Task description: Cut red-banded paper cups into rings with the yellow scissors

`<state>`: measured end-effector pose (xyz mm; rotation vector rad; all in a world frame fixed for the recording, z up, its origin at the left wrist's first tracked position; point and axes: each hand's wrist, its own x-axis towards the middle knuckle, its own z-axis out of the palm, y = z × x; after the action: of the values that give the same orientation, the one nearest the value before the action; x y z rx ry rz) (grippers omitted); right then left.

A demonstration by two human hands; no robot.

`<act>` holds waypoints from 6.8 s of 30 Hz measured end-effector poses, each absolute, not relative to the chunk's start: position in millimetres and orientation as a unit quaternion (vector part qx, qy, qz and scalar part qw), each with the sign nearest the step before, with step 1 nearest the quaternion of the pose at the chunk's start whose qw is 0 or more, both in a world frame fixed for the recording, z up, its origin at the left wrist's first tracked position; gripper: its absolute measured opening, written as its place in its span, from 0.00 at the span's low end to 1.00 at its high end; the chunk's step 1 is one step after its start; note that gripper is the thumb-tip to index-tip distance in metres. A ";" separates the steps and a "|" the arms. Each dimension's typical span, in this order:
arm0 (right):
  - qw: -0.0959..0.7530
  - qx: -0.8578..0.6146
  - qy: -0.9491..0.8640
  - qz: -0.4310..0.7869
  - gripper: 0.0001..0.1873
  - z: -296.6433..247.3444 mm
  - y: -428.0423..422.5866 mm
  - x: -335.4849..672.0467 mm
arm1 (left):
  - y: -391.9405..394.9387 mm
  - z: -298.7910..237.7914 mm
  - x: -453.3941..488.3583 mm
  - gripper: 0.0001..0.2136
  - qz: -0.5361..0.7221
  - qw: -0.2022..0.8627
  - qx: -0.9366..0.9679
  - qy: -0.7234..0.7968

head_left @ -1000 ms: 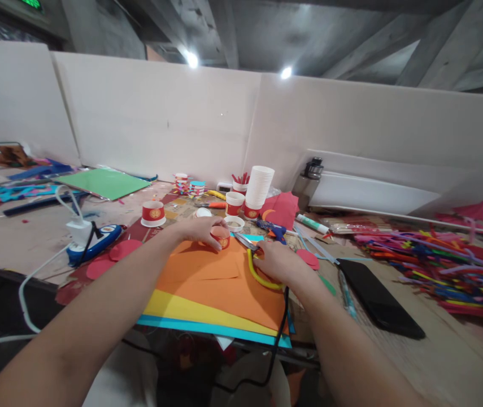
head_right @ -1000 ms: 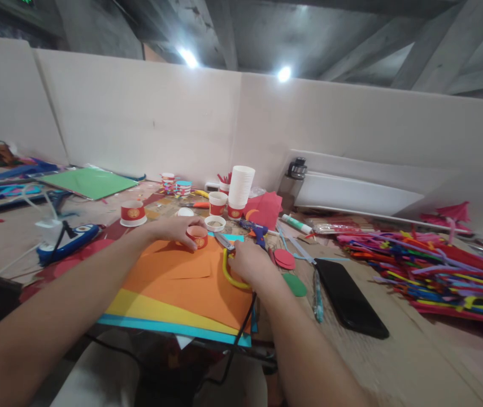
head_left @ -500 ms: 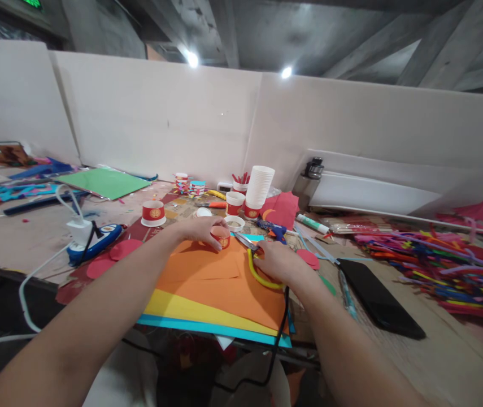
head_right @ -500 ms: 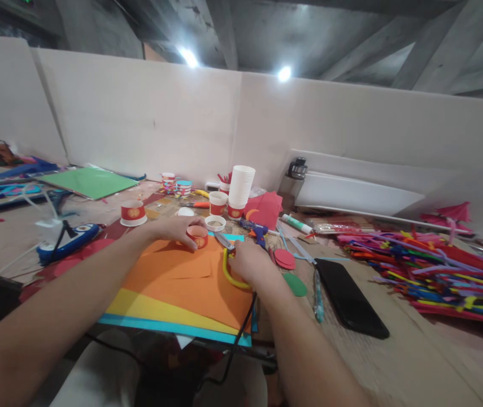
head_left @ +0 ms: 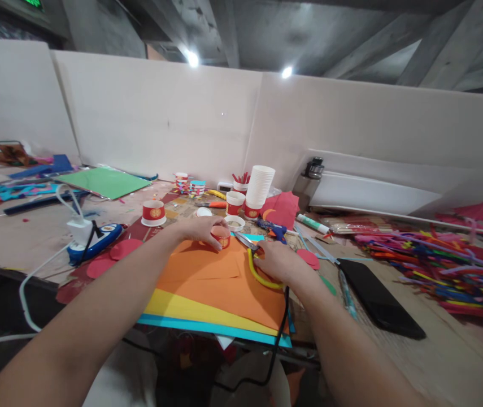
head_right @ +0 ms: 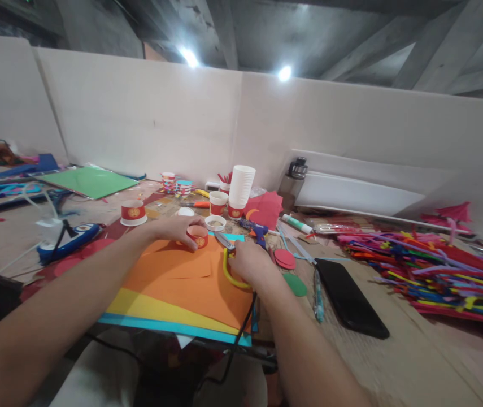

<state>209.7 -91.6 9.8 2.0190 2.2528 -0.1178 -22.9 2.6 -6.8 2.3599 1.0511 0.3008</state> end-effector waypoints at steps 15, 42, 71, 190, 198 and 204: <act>0.009 0.670 0.742 -0.015 0.18 9.7 -93.5 202.3 | -3.1 2.6 -19.9 0.27 0.156 0.222 0.860 0.432; 0.006 0.666 0.745 -0.018 0.19 2.4 -97.5 204.5 | 0.1 6.2 -23.1 0.27 0.366 0.423 0.741 0.372; -0.016 0.666 0.745 0.029 0.18 8.3 -93.6 203.5 | 8.3 -5.5 -23.6 0.33 0.118 0.258 0.866 0.412; -0.452 0.429 0.698 -0.353 0.25 -4.9 -31.8 187.7 | -8.5 7.2 -10.6 0.33 0.385 0.579 0.626 0.353; -0.475 0.456 0.674 -0.334 0.21 -4.6 -31.1 188.5 | -7.2 3.9 -8.1 0.31 0.393 0.574 0.633 0.338; -0.486 0.467 0.660 -0.332 0.20 -7.6 -28.1 188.4 | -2.4 -5.3 -5.3 0.29 0.448 0.599 0.579 0.325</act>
<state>188.4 -28.1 -7.6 2.2232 3.1386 -1.5785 -5.3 -2.4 -5.3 1.3428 0.7536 1.0400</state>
